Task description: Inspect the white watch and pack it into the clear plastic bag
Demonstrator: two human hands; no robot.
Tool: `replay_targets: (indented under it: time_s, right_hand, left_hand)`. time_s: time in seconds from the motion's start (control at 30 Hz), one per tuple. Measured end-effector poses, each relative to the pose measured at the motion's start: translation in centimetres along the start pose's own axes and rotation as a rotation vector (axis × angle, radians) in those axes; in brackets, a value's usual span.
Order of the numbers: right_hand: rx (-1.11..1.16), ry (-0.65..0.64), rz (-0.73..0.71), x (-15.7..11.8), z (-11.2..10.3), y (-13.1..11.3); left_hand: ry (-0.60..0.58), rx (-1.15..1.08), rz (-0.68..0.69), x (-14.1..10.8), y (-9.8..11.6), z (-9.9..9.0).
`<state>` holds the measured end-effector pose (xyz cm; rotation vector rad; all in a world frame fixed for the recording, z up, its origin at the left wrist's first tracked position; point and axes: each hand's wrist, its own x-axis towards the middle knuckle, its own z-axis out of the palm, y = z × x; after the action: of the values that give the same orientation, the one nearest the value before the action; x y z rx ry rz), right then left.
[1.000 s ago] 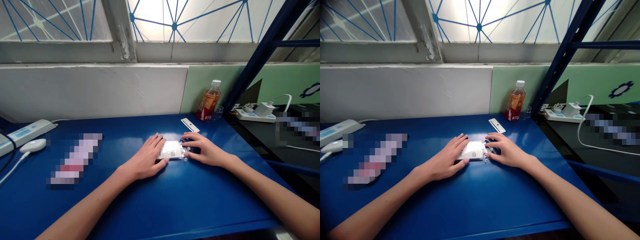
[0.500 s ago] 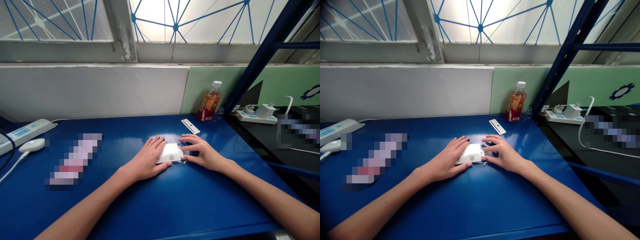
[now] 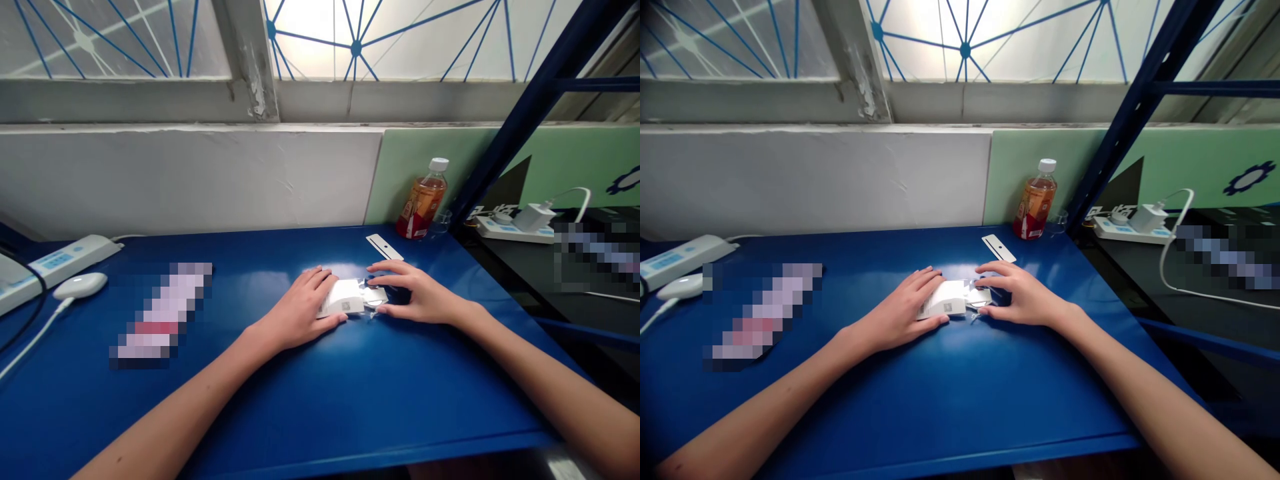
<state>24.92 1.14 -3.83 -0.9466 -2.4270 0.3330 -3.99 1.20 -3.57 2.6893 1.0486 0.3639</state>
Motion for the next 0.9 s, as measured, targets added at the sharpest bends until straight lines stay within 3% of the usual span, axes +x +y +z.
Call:
replay_targets:
  time_s: [0.17,0.47,0.7,0.9]
  right_hand:
    - [0.032,0.01,-0.056,1.0,1.5,-0.6]
    - [0.147,0.076,0.024,2.8,2.7,-0.6]
    - [0.053,0.183,-0.01,2.1,2.7,-1.6]
    - [0.067,0.11,-0.003,1.2,1.6,-0.9]
  left_hand:
    - [0.029,-0.001,-0.003,0.0,0.0,0.2]
    - [0.069,-0.071,-0.018,0.2,0.2,-0.2]
    - [0.078,-0.05,-0.027,0.3,0.4,-0.1]
    - [0.051,-0.004,-0.034,0.2,0.4,0.1]
